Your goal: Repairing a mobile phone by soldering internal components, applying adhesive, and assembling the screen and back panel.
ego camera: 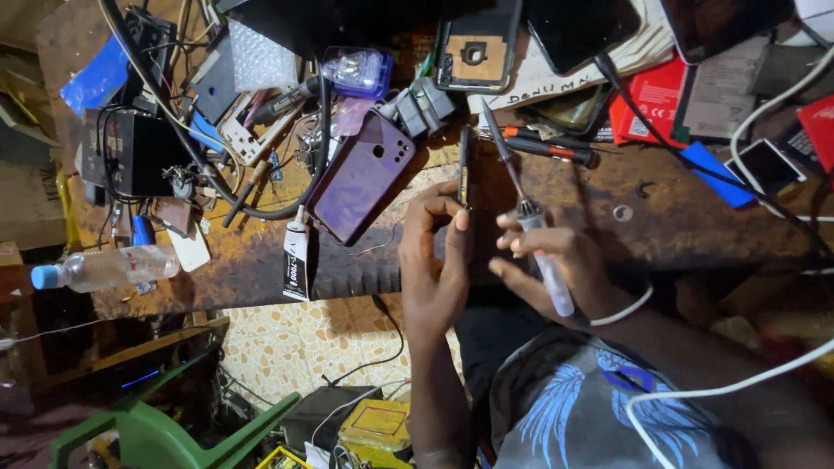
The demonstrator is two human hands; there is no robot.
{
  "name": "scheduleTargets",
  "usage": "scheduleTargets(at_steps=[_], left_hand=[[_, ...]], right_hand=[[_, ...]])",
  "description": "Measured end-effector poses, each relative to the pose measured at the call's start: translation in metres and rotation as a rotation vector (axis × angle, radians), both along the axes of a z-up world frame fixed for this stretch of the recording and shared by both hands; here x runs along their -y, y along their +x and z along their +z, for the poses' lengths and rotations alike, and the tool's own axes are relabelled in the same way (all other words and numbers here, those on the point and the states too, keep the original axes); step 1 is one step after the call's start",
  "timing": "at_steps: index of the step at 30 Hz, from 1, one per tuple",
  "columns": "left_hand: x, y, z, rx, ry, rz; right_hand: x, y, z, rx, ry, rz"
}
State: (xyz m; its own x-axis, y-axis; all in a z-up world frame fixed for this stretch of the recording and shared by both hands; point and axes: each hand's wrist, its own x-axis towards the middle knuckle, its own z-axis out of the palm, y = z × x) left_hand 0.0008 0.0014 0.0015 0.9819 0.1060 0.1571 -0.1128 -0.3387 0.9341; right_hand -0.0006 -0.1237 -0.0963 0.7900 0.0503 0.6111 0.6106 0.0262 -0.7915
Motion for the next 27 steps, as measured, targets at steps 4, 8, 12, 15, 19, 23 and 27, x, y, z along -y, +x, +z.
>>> scheduleTargets(at_steps=[4,8,12,15,19,23,27], left_hand=[[-0.004,-0.001,0.001,-0.023,0.033,-0.032],[-0.005,0.001,0.007,-0.006,0.109,-0.042],[-0.015,-0.001,-0.004,-0.026,0.249,0.002],[-0.016,0.0,0.001,-0.018,0.315,0.013],[-0.015,0.001,0.006,-0.011,0.381,0.024],[-0.013,0.001,0.003,0.011,0.391,0.042],[-0.014,-0.001,-0.003,0.018,0.424,0.073]], right_hand=[[0.007,0.031,0.055,0.081,-0.297,-0.081],[0.002,0.055,0.061,0.144,-0.352,-0.005],[0.008,0.056,0.058,0.121,-0.387,0.078],[0.005,0.06,0.048,0.134,-0.384,0.05],[0.002,0.067,0.059,0.263,-0.335,0.124],[-0.001,0.059,0.047,0.144,-0.521,-0.027],[-0.001,0.057,0.054,0.111,-0.51,-0.023]])
